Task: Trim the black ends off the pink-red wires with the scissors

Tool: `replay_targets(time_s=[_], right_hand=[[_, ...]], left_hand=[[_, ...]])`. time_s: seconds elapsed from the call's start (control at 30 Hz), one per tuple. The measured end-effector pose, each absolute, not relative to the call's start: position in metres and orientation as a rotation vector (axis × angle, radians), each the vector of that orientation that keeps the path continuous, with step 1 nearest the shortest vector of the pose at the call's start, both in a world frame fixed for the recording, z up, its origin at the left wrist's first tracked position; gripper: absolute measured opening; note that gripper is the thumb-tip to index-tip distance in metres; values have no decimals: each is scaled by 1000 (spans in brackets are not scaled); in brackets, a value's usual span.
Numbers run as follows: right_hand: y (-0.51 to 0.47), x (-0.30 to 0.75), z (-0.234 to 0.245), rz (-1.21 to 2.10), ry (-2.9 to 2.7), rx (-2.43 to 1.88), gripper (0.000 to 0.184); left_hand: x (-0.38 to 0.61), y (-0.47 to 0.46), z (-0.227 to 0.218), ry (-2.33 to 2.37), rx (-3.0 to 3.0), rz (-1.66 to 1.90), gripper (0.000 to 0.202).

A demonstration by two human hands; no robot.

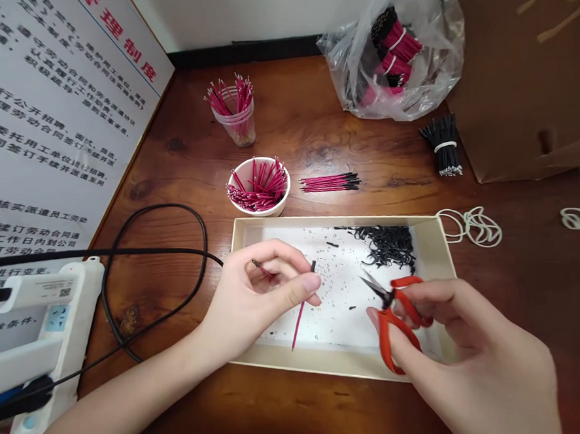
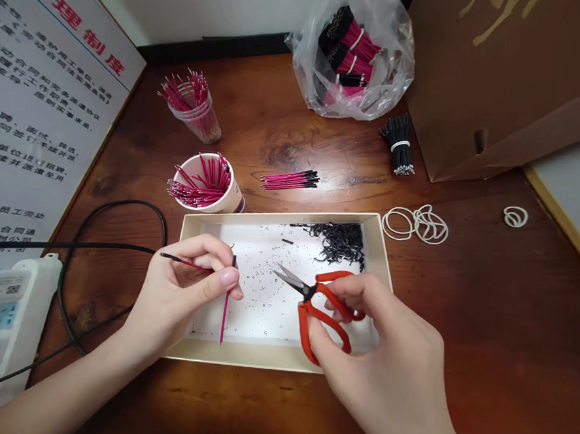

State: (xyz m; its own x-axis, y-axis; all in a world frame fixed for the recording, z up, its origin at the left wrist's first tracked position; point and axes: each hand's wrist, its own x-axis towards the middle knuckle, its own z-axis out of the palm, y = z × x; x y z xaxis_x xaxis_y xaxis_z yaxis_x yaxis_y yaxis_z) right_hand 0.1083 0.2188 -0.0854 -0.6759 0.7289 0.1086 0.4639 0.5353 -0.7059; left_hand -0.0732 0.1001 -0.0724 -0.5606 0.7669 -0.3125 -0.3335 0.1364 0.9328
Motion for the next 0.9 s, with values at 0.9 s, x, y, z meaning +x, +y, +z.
replay_targets(time_s=[0.9], right_hand=[[362,2,-69,1325,-2634,-857,30]], left_hand=[[-65,89,-79,1953,939,1471,29]])
